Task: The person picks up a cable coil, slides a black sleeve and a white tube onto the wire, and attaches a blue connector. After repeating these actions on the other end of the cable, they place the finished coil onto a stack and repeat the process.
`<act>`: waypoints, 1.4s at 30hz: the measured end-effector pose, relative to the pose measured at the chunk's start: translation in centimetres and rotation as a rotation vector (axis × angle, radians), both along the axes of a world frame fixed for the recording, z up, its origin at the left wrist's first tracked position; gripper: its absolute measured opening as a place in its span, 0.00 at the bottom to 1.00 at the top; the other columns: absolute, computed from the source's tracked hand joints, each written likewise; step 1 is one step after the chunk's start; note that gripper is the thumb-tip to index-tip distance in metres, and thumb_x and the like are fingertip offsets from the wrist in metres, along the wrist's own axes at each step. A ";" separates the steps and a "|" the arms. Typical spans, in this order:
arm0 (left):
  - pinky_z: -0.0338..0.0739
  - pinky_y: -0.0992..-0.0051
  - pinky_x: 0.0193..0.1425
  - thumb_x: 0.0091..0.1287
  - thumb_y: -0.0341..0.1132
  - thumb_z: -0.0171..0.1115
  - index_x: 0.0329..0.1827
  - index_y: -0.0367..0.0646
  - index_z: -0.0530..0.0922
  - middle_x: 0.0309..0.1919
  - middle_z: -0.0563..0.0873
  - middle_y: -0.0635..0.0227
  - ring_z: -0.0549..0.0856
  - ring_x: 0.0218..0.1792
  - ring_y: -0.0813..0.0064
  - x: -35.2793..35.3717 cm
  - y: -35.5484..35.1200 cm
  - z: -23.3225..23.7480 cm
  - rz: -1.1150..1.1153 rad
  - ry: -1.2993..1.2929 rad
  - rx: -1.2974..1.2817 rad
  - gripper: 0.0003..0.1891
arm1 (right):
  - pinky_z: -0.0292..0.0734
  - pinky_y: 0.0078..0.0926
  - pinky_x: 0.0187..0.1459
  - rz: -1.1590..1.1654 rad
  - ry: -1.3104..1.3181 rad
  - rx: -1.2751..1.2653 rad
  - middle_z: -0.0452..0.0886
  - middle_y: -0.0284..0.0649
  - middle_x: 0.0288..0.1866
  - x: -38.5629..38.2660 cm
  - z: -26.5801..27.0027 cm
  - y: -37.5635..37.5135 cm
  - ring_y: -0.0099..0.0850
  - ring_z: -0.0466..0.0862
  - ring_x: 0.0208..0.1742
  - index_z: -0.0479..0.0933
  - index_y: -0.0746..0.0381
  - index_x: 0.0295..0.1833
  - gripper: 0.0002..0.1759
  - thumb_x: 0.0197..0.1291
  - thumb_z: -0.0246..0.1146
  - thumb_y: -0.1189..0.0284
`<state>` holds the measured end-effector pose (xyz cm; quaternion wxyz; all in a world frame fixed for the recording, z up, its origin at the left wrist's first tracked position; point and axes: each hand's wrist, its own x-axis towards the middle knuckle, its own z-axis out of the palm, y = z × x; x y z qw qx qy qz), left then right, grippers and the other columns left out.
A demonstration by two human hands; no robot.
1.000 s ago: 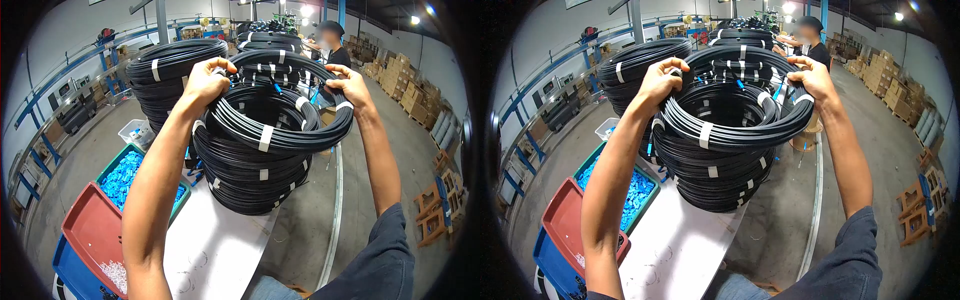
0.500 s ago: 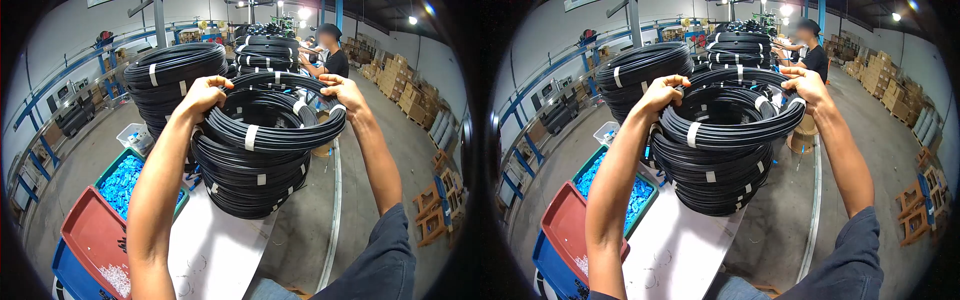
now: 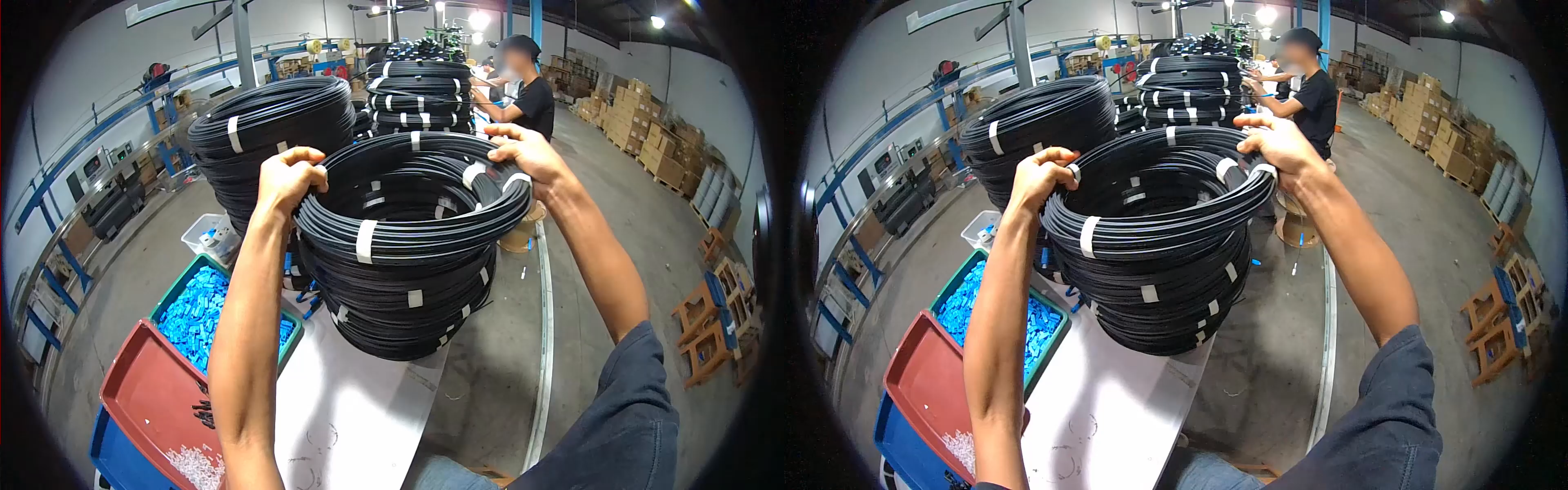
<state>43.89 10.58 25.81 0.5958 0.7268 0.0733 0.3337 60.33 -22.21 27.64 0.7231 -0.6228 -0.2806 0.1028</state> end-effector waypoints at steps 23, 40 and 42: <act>0.73 0.74 0.62 0.58 0.28 0.70 0.66 0.40 0.75 0.50 0.82 0.64 0.81 0.50 0.74 -4.9 -3.6 -3.5 -0.052 -0.193 -0.157 0.29 | 0.84 0.26 0.44 -0.093 -0.121 -0.338 0.82 0.41 0.50 -1.4 -0.1 1.8 0.28 0.84 0.46 0.78 0.62 0.64 0.23 0.63 0.57 0.86; 0.63 0.67 0.78 0.83 0.50 0.45 0.77 0.39 0.66 0.71 0.74 0.52 0.73 0.72 0.65 -7.4 -6.5 -5.2 -0.044 -0.444 -0.319 0.28 | 0.84 0.35 0.58 0.157 0.079 0.459 0.84 0.47 0.56 -2.1 -4.2 0.9 0.35 0.86 0.55 0.70 0.64 0.68 0.24 0.80 0.51 0.56; 0.69 0.74 0.68 0.81 0.48 0.53 0.69 0.38 0.73 0.57 0.81 0.63 0.78 0.59 0.74 -6.0 -7.2 -5.9 0.027 -0.552 -0.174 0.24 | 0.83 0.33 0.59 0.104 0.018 0.459 0.84 0.42 0.59 -3.9 -4.4 1.8 0.31 0.86 0.56 0.70 0.63 0.69 0.22 0.78 0.54 0.62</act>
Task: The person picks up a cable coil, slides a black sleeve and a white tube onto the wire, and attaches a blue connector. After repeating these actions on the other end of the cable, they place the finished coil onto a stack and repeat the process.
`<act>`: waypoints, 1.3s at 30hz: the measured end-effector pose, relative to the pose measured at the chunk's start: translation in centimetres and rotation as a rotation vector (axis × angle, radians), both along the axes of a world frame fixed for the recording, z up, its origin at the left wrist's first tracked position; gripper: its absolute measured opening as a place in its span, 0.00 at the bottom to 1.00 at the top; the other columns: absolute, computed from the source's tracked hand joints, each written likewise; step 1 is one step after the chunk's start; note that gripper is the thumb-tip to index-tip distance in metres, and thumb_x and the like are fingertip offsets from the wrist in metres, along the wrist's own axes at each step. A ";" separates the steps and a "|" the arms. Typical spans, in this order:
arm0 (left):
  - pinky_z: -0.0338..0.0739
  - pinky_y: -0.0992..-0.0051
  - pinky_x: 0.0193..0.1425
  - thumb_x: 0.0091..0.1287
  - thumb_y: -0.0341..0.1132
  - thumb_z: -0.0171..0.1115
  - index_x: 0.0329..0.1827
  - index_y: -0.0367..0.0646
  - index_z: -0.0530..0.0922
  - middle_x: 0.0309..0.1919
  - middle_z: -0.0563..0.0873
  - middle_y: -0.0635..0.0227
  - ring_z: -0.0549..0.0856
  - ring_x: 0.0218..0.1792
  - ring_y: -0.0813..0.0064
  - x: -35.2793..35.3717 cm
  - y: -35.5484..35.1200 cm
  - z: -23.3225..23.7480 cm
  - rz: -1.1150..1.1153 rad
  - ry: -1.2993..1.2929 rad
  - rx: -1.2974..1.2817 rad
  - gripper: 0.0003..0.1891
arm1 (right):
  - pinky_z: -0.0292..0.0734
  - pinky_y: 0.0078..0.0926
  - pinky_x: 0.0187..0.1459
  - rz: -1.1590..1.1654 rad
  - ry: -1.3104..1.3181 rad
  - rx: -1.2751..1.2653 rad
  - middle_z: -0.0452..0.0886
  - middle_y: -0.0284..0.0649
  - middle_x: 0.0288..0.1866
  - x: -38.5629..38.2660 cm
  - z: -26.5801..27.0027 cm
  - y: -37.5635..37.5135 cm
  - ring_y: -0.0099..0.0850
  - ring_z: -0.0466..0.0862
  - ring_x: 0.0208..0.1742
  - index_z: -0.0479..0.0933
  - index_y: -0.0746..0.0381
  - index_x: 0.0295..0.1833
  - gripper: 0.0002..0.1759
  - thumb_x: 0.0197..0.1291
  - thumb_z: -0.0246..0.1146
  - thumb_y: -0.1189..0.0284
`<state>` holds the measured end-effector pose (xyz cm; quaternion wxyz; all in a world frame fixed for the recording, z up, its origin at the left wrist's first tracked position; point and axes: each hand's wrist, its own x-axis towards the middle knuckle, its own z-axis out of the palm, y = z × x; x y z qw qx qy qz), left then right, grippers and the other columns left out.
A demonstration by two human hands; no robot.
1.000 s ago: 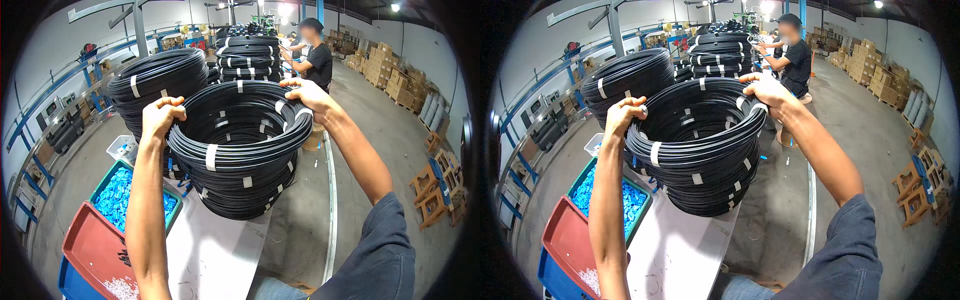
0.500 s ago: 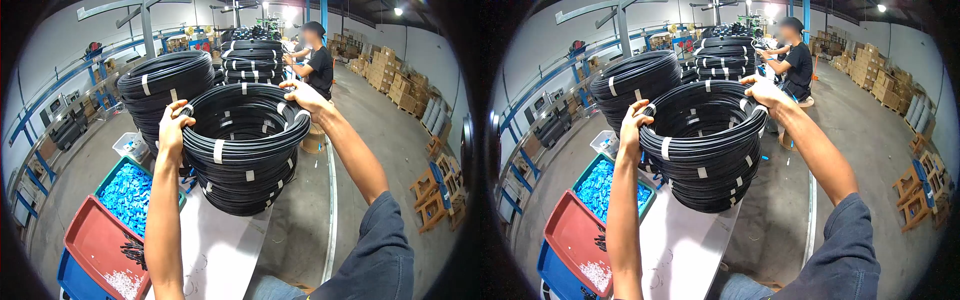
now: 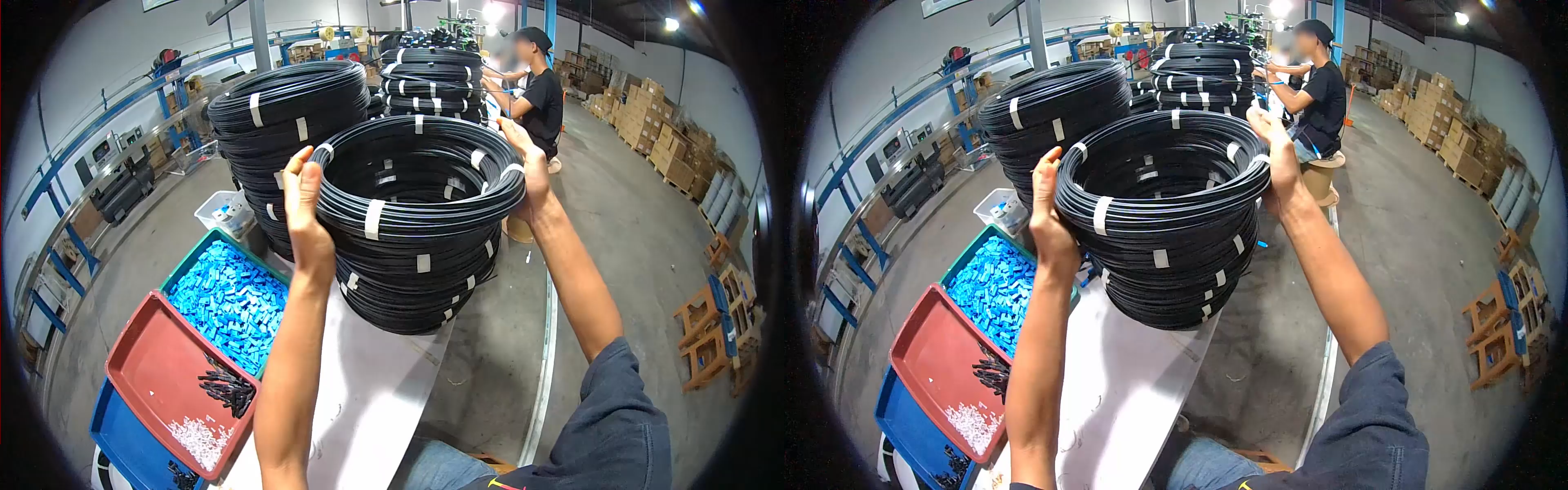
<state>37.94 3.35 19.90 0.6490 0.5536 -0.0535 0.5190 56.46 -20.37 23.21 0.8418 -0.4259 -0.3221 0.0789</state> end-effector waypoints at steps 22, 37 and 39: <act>0.70 0.73 0.65 0.78 0.41 0.55 0.57 0.36 0.80 0.50 0.84 0.63 0.80 0.53 0.71 1.0 0.1 -0.7 0.268 0.121 0.186 0.17 | 0.84 0.22 0.44 0.207 0.011 -0.147 0.87 0.33 0.44 2.4 0.6 -0.8 0.22 0.87 0.41 0.81 0.58 0.54 0.14 0.75 0.58 0.61; 0.55 0.57 0.81 0.72 0.48 0.65 0.69 0.37 0.71 0.69 0.74 0.47 0.69 0.73 0.49 -3.5 9.6 3.9 0.659 0.128 0.416 0.30 | 0.74 0.27 0.61 -0.383 -0.680 -0.541 0.81 0.44 0.62 -3.2 9.5 -2.5 0.28 0.81 0.60 0.73 0.63 0.69 0.28 0.77 0.58 0.51; 0.56 0.56 0.81 0.68 0.50 0.70 0.71 0.39 0.69 0.70 0.72 0.46 0.69 0.73 0.48 -3.5 11.1 3.8 0.640 0.162 0.384 0.35 | 0.74 0.31 0.64 -0.167 -0.464 -0.442 0.79 0.50 0.62 -3.9 10.3 2.0 0.36 0.81 0.63 0.66 0.65 0.75 0.33 0.78 0.56 0.51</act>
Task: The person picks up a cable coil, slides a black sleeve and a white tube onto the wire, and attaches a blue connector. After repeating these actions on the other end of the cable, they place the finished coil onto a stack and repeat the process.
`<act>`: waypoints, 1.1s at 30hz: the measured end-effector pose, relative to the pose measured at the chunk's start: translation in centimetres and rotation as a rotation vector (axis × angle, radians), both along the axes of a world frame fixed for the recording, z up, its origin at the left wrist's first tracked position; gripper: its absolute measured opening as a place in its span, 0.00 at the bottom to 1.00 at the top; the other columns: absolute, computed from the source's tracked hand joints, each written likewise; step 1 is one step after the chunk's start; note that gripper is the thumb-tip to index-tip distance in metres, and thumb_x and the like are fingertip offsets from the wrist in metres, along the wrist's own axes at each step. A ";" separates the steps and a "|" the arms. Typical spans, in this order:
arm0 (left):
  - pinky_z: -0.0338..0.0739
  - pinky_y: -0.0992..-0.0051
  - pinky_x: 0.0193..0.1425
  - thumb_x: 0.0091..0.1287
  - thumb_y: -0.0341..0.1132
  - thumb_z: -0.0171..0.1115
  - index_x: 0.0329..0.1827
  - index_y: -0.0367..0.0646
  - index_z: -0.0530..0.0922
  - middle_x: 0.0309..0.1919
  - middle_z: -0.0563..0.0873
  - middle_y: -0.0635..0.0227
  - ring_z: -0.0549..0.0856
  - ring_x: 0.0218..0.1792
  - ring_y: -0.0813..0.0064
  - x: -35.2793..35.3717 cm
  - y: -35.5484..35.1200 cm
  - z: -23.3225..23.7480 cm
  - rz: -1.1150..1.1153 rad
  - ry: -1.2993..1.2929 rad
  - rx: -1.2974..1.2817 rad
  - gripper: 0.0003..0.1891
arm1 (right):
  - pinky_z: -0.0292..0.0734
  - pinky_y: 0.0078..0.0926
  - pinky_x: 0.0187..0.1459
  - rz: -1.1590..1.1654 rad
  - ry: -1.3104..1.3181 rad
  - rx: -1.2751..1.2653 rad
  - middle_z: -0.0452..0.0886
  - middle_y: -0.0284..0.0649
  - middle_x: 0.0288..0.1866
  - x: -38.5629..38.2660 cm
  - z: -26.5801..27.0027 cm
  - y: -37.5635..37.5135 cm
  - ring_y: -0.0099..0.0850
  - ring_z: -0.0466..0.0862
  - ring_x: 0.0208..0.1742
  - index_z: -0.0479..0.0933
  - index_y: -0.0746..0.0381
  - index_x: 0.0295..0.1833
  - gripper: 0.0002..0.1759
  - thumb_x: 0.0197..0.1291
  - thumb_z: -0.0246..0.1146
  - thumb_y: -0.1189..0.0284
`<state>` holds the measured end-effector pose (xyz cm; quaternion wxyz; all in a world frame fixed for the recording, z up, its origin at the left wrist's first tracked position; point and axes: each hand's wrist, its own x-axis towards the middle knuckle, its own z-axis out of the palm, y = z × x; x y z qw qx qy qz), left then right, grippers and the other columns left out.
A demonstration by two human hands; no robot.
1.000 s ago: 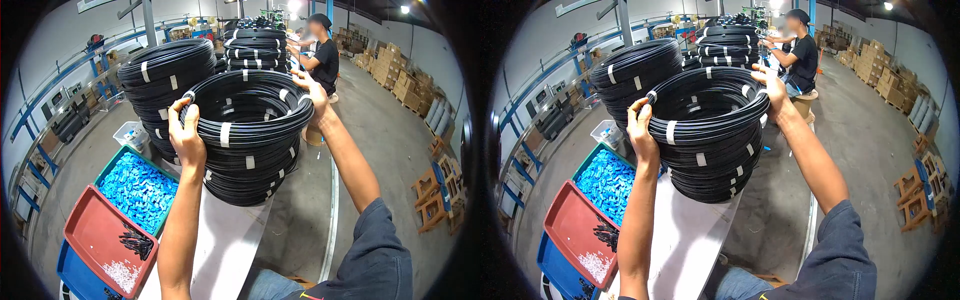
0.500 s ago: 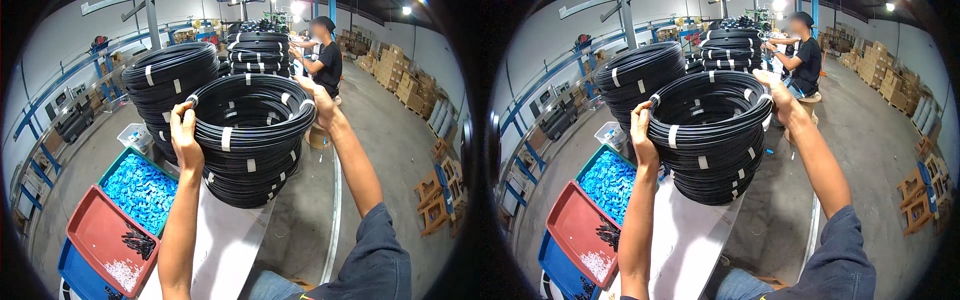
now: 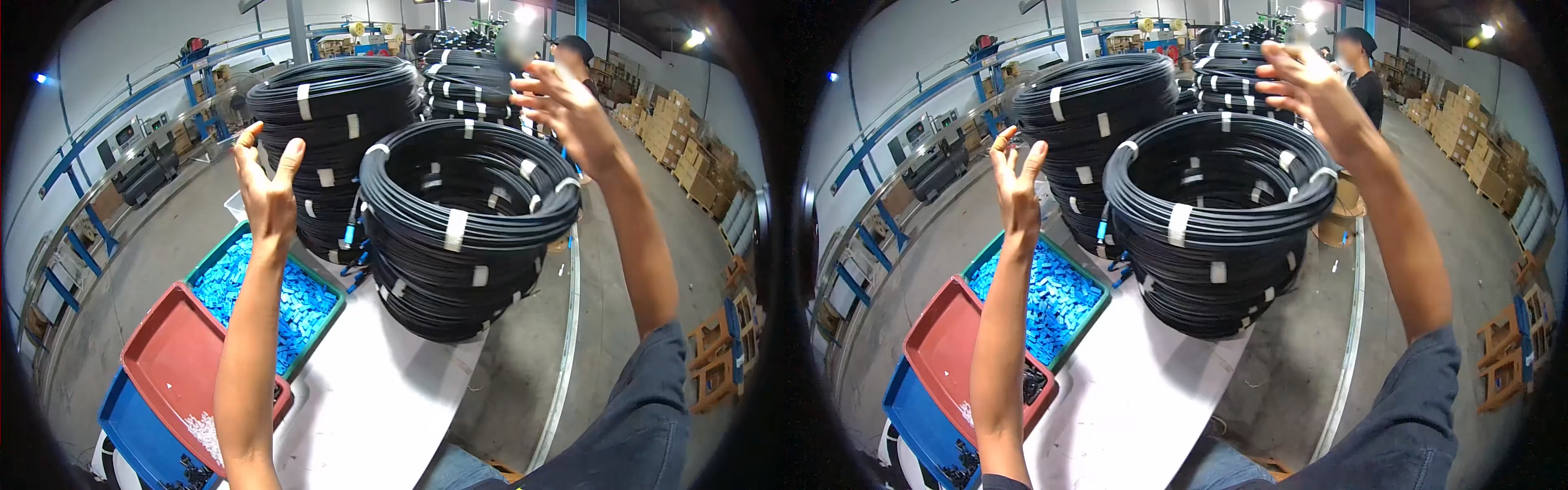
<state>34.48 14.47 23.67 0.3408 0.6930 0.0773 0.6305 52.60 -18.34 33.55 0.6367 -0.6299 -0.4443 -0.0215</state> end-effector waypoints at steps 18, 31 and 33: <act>0.62 0.62 0.78 0.61 0.46 0.77 0.74 0.34 0.63 0.69 0.73 0.49 0.73 0.69 0.57 9.5 6.2 5.7 -0.085 -0.242 -0.773 0.45 | 0.84 0.36 0.44 0.068 0.961 0.197 0.89 0.41 0.40 9.6 -2.0 24.9 0.35 0.88 0.38 0.85 0.58 0.50 0.30 0.63 0.63 0.42; 0.71 0.68 0.69 0.63 0.41 0.73 0.71 0.35 0.67 0.59 0.79 0.53 0.80 0.57 0.66 10.0 8.5 6.3 -0.149 -0.245 -0.808 0.37 | 0.81 0.31 0.27 -0.050 1.020 0.232 0.83 0.36 0.24 9.3 -1.8 26.0 0.33 0.82 0.21 0.82 0.58 0.35 0.18 0.64 0.63 0.54; 0.70 0.67 0.69 0.64 0.42 0.72 0.71 0.35 0.67 0.59 0.79 0.53 0.80 0.58 0.65 10.2 8.9 5.6 -0.143 -0.240 -0.787 0.36 | 0.81 0.31 0.28 -0.068 0.975 0.198 0.83 0.35 0.25 9.8 -2.4 26.0 0.32 0.82 0.22 0.82 0.57 0.37 0.18 0.65 0.63 0.53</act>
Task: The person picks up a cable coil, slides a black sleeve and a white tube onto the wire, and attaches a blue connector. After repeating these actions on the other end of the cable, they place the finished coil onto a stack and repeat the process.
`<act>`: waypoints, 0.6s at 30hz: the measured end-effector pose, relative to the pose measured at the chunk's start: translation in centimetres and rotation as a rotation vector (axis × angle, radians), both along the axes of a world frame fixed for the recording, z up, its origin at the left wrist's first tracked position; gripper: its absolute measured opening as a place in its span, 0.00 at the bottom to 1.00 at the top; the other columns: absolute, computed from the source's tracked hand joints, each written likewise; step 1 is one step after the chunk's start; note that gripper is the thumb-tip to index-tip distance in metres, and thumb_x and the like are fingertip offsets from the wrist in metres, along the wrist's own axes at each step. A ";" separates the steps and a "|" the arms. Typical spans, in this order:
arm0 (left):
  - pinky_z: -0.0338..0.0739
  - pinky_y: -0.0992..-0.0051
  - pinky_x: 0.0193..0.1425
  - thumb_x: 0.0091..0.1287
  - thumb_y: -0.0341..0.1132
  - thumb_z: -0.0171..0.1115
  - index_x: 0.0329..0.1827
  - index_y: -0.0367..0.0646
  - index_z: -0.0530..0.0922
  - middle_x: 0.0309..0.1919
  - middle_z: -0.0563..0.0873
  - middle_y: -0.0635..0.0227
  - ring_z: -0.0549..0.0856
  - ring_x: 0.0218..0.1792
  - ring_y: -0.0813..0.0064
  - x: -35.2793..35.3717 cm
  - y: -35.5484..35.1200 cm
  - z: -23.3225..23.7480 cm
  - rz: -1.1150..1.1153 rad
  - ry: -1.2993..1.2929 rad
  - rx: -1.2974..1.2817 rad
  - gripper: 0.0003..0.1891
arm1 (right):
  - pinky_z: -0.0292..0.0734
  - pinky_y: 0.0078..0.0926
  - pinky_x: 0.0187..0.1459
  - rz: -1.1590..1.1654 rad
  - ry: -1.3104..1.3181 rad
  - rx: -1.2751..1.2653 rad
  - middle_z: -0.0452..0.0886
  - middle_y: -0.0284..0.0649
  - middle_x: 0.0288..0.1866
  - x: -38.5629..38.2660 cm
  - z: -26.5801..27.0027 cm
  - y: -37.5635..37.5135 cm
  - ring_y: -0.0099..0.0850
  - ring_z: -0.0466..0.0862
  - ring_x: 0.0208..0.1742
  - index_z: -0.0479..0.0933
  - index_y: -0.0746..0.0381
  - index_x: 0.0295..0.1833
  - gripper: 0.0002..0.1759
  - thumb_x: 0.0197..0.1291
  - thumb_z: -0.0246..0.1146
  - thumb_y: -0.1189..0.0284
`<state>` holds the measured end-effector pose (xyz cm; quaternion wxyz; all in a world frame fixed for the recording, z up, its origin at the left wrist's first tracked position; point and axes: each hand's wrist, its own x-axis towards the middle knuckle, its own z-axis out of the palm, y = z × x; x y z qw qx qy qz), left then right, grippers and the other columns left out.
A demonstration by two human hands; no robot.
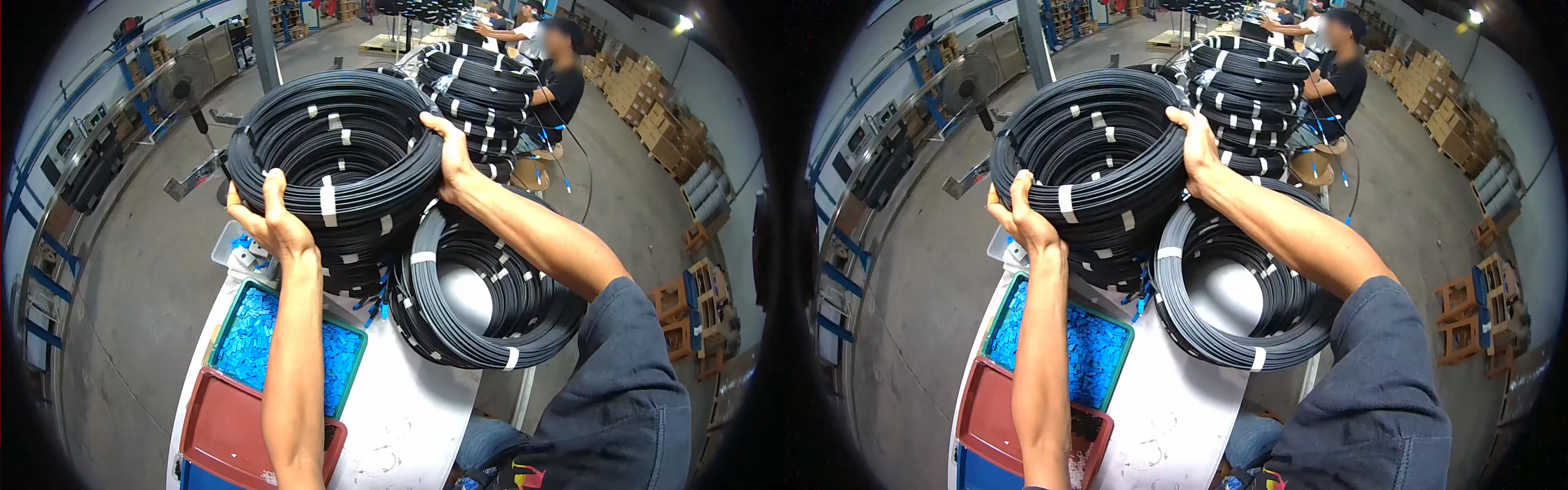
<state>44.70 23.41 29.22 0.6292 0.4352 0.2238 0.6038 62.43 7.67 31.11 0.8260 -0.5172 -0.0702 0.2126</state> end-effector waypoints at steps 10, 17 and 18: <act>0.46 0.57 0.83 0.80 0.42 0.59 0.77 0.33 0.57 0.76 0.57 0.43 0.56 0.79 0.55 -2.3 -2.6 -2.0 0.085 -0.093 0.096 0.33 | 0.78 0.32 0.62 -0.083 -0.901 -0.574 0.80 0.45 0.64 -3.6 5.4 -16.4 0.35 0.81 0.64 0.77 0.66 0.64 0.28 0.66 0.73 0.61; 0.49 0.56 0.81 0.59 0.41 0.75 0.75 0.31 0.57 0.70 0.66 0.49 0.64 0.74 0.52 -8.3 -16.3 -7.1 -0.387 0.381 0.375 0.47 | 0.75 0.36 0.65 -0.452 -0.563 -0.640 0.78 0.47 0.65 -10.0 -2.2 -30.8 0.34 0.80 0.63 0.73 0.63 0.68 0.33 0.61 0.75 0.63; 0.50 0.56 0.82 0.58 0.39 0.75 0.76 0.31 0.57 0.72 0.66 0.46 0.64 0.76 0.49 -7.7 -16.6 -7.1 -0.473 0.397 0.329 0.47 | 0.69 0.37 0.70 -0.392 -0.560 -0.601 0.73 0.49 0.70 -9.9 -3.8 -30.4 0.37 0.75 0.69 0.68 0.63 0.73 0.40 0.59 0.76 0.62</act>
